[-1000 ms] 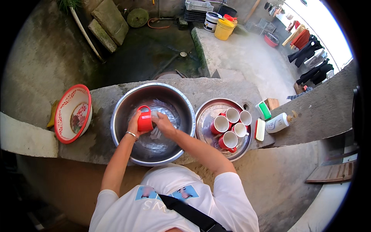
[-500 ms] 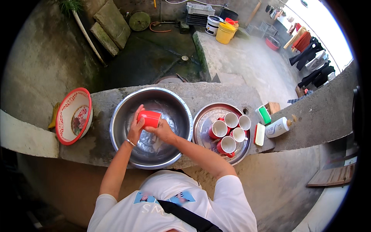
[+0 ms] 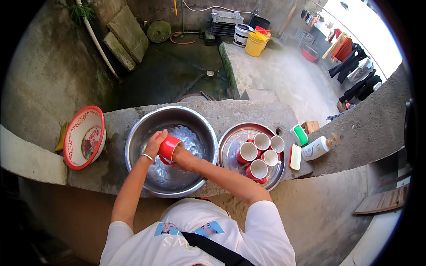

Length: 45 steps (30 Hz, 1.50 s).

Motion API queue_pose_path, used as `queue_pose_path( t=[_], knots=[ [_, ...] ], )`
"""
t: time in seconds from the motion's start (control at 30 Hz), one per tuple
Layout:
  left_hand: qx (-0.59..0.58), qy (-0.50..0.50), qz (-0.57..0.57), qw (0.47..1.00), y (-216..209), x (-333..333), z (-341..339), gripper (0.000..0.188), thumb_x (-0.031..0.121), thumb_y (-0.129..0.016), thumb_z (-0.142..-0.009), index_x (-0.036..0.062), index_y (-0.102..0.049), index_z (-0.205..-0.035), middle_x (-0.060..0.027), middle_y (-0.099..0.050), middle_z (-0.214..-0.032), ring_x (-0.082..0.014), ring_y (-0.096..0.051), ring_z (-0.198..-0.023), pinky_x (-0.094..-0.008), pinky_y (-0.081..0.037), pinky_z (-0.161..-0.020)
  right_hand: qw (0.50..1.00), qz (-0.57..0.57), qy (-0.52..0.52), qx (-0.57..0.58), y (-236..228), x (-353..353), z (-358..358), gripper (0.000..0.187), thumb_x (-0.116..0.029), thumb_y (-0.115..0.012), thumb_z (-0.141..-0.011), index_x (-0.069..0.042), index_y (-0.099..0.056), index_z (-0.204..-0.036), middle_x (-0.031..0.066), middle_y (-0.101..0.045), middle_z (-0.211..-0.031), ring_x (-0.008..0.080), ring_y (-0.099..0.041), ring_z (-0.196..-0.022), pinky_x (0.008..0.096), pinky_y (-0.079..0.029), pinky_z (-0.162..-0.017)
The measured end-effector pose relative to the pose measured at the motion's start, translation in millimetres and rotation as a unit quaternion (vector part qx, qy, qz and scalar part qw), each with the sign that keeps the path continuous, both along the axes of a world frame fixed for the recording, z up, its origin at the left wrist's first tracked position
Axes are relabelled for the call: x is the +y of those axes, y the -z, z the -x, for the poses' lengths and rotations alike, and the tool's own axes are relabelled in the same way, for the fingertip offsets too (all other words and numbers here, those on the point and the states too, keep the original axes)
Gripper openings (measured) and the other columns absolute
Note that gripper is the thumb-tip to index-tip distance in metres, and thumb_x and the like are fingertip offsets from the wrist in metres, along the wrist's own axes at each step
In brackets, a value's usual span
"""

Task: The person fills a metal basin with water from a tap using a red scoop. They then wash several red cups one by one in the basin using a white cloth, scrubbing the inside and outside of each cup before placing them on a metal tray.

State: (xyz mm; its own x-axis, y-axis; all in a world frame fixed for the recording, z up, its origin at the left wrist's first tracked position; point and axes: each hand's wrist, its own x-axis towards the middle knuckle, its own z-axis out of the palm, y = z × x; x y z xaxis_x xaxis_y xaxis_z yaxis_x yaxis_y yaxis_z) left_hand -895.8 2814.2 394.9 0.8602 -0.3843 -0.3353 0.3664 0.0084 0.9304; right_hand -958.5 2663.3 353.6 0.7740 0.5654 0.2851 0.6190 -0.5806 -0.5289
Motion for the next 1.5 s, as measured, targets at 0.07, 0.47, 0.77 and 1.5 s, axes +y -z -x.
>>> queue_pose_path(
  t=[0.07, 0.47, 0.77, 1.5],
  knots=[
    [-0.027, 0.055, 0.103, 0.993, -8.9, 7.6, 3.2, 0.045, 0.042, -0.050, -0.088, 0.0043, -0.054, -0.113, -0.0084, -0.060, -0.101, -0.0156, -0.058, -0.092, -0.0274, -0.047, -0.081, 0.981, -0.164, 0.005, 0.100, -39.3, 0.8, 8.6, 0.066, -0.004, -0.077, -0.057, -0.002, -0.047, -0.116, 0.0166, -0.055, -0.108, 0.0289, -0.052, -0.106, 0.0363, -0.041, -0.091],
    [0.205, -0.019, 0.166, 0.964, -7.5, 2.5, 12.3, 0.047, 0.045, -0.044, -0.088, 0.0058, -0.054, -0.111, -0.0100, -0.060, -0.107, -0.0222, -0.059, -0.097, -0.0393, -0.049, -0.082, 0.997, 0.015, 0.022, -0.074, -5.1, 0.8, -7.1, 0.046, -0.001, -0.050, -0.075, -0.006, -0.045, -0.120, 0.0164, -0.053, -0.115, 0.0347, -0.050, -0.108, 0.0424, -0.039, -0.091],
    [-0.042, -0.061, 0.141, 0.987, 3.5, -2.7, 18.4, 0.053, 0.045, -0.059, -0.082, 0.0051, -0.051, -0.116, -0.0075, -0.058, -0.105, -0.0177, -0.057, -0.095, -0.0341, -0.048, -0.081, 0.816, -0.471, 0.039, 0.332, -34.0, 8.8, 3.2, 0.048, -0.001, -0.071, -0.070, -0.002, -0.052, -0.114, 0.0085, -0.058, -0.106, 0.0189, -0.055, -0.101, 0.0305, -0.043, -0.087],
    [-0.034, -0.330, -0.040, 0.942, 125.9, -13.3, -35.3, 0.062, 0.041, -0.071, -0.071, 0.0030, -0.051, -0.115, -0.0163, -0.055, -0.109, -0.0269, -0.057, -0.094, -0.0354, -0.046, -0.082, 0.620, -0.534, 0.300, 0.491, 42.6, 30.6, -51.6, 0.030, -0.025, -0.058, -0.088, -0.004, -0.054, -0.109, 0.0091, -0.059, -0.102, 0.0223, -0.060, -0.089, 0.0362, -0.053, -0.074]
  ],
)
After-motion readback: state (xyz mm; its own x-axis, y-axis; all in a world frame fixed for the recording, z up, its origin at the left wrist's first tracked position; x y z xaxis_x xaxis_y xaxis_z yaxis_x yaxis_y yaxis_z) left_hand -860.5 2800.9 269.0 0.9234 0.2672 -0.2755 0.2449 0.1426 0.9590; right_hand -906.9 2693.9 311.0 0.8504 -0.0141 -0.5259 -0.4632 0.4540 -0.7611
